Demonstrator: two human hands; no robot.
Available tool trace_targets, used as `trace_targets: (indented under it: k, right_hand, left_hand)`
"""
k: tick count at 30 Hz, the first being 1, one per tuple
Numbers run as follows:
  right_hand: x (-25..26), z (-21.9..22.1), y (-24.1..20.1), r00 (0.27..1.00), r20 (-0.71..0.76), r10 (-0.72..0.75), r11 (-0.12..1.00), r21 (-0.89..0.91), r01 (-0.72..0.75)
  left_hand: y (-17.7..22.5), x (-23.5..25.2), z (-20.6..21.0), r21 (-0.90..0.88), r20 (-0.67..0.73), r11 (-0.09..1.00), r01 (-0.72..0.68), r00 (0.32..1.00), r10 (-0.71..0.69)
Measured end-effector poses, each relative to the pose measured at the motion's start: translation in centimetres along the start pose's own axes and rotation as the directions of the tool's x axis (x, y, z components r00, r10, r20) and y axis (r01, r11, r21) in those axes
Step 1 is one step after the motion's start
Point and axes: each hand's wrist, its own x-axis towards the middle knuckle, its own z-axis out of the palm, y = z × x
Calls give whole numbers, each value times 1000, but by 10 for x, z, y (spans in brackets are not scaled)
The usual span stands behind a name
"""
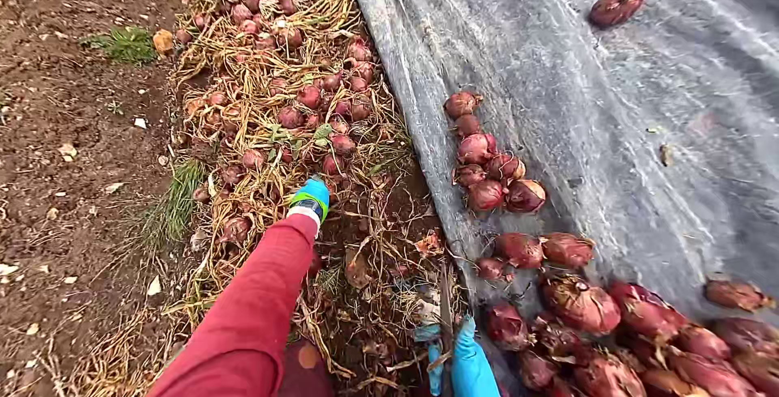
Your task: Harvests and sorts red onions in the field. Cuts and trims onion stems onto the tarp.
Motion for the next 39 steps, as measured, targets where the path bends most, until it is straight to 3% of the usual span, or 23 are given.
trace_targets:
  k: [1,4,8,11,12,14,16,19,21,23,24,26,27,28,30,32,34,35,37,39]
  right_hand:
    - [3,2,1,1000,17,17,1000,3,-17]
    - [20,17,10,992,67,107,993,44,-110]
    - [61,55,11,942,252,221,974,-4,-228]
    - [68,88,-12,901,435,-10,1000,25,-1]
    - [65,98,-23,905,415,-88,996,32,82]
    - [57,105,-43,924,329,-194,962,-120,244]
    - [45,103,-50,944,294,-150,917,-315,243]
    - [27,85,-50,948,317,-4,911,-391,134]
    - [11,71,-40,957,283,-69,940,-301,157]
    - [2,56,-24,958,279,-62,921,-354,162]
    - [-4,47,-17,942,334,-23,884,-433,175]
    - [-30,39,-22,923,384,-1,845,-493,206]
    - [-49,39,-35,938,346,-20,865,-465,190]
    - [-61,37,-41,963,264,-58,900,-404,165]
    - [-61,24,-24,980,39,-195,962,-185,199]
    - [-45,12,-14,968,-98,-231,973,1,233]
    - [-37,6,0,981,-72,-178,984,0,179]
    - [-34,7,7,988,-37,-147,989,-31,146]
    - [-28,11,20,994,20,-106,992,-69,107]
    - [-14,17,28,998,23,-58,998,-36,59]
  left_hand:
    - [-2,8,0,49,38,998,27,999,-29]
    - [-24,18,-30,229,187,963,-143,977,101]
    - [-47,-43,-66,108,206,941,-320,933,293]
    - [-57,-127,-69,-61,233,898,-436,868,438]
    - [-61,-150,-64,-111,284,873,-475,827,486]
    - [-65,-183,-57,-219,427,837,-501,723,544]
    - [-74,-196,-52,-246,498,839,-484,680,538]
    - [-81,-206,-43,-49,388,917,-396,838,383]
    - [-83,-214,-38,-123,238,950,-285,921,308]
    - [-72,-241,-35,-227,148,922,-314,924,351]
    - [-60,-261,-37,-219,179,893,-393,884,432]
    - [-28,-305,-38,-185,321,786,-590,720,616]
    - [-14,-317,-36,-189,361,737,-649,652,667]
    - [-5,-320,-34,-193,358,732,-653,648,672]
    - [-8,-293,-29,-192,228,847,-496,817,530]
    - [-30,-231,-21,-270,62,948,-168,980,191]
    - [-60,-167,11,-370,-2,921,122,991,-132]
    - [-72,-138,29,-380,22,899,216,974,-224]
    - [-83,-97,63,-360,134,877,319,948,-289]
    - [-82,-73,73,-272,187,901,338,937,-295]
